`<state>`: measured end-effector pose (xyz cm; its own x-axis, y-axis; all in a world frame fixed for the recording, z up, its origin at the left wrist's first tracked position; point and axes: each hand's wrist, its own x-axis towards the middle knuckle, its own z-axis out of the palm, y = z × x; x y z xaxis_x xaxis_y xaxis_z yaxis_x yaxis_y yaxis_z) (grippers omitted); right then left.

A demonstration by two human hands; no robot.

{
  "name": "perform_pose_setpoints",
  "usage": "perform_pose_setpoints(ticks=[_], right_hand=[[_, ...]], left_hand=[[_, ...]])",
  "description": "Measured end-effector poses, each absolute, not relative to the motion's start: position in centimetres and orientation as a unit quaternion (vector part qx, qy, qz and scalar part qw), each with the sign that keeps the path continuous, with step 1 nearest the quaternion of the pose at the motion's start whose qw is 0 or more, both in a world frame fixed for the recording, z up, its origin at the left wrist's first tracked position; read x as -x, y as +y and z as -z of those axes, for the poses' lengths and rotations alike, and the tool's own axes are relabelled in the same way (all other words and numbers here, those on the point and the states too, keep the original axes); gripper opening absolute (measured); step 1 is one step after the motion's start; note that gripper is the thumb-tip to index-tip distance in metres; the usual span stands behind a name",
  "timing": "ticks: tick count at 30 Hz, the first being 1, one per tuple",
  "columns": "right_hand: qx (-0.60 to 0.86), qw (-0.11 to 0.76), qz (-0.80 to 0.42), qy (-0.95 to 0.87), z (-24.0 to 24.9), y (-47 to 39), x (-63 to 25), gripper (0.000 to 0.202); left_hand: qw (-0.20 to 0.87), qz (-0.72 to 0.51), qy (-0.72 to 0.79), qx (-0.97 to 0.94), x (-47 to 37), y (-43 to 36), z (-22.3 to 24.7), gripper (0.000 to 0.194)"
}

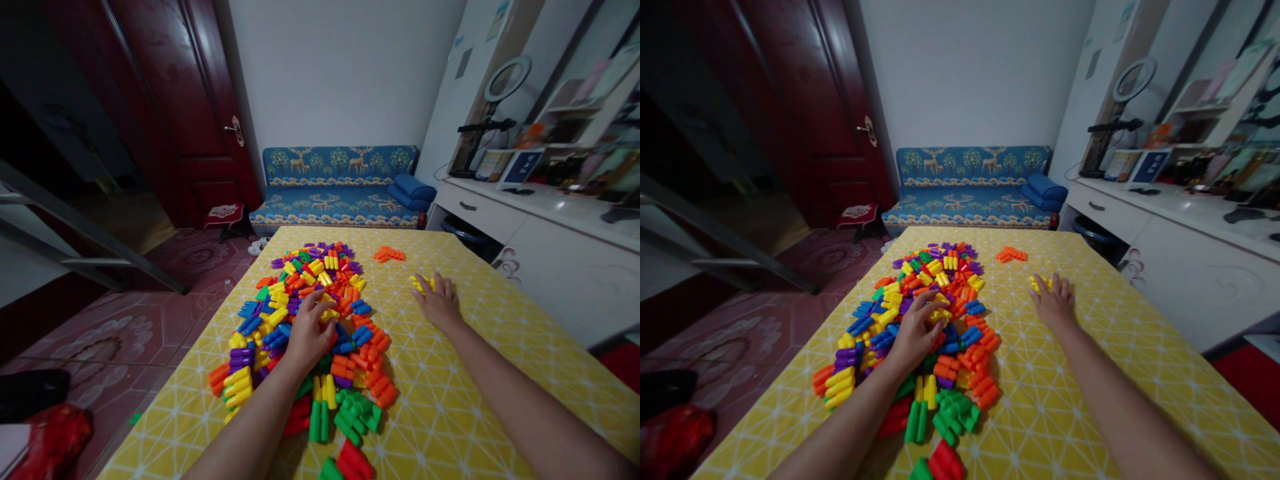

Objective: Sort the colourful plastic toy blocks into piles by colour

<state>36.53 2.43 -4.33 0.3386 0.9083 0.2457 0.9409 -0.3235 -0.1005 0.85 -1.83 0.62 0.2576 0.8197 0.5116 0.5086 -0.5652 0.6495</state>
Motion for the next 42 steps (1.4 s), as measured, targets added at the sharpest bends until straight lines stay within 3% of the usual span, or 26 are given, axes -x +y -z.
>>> perform_pose_setpoints(ticks=[23, 34, 42], right_hand=[[0.848, 0.175, 0.033, -0.499, 4.4, 13.7, -45.0, 0.066], [0.84, 0.187, 0.135, -0.492, 3.3, 12.1, -42.7, 0.082], [0.872, 0.156, 0.059, -0.46, 3.4, 8.2, -39.3, 0.091]], left_hand=[[0.191, -0.407, 0.466, -0.762, -0.9, -2.5, -1.2, 0.025], [0.187, -0.419, 0.462, -0.759, -0.9, -2.2, -1.1, 0.025], [0.192, -0.432, 0.449, -0.758, -1.0, -2.0, -0.9, 0.024]])
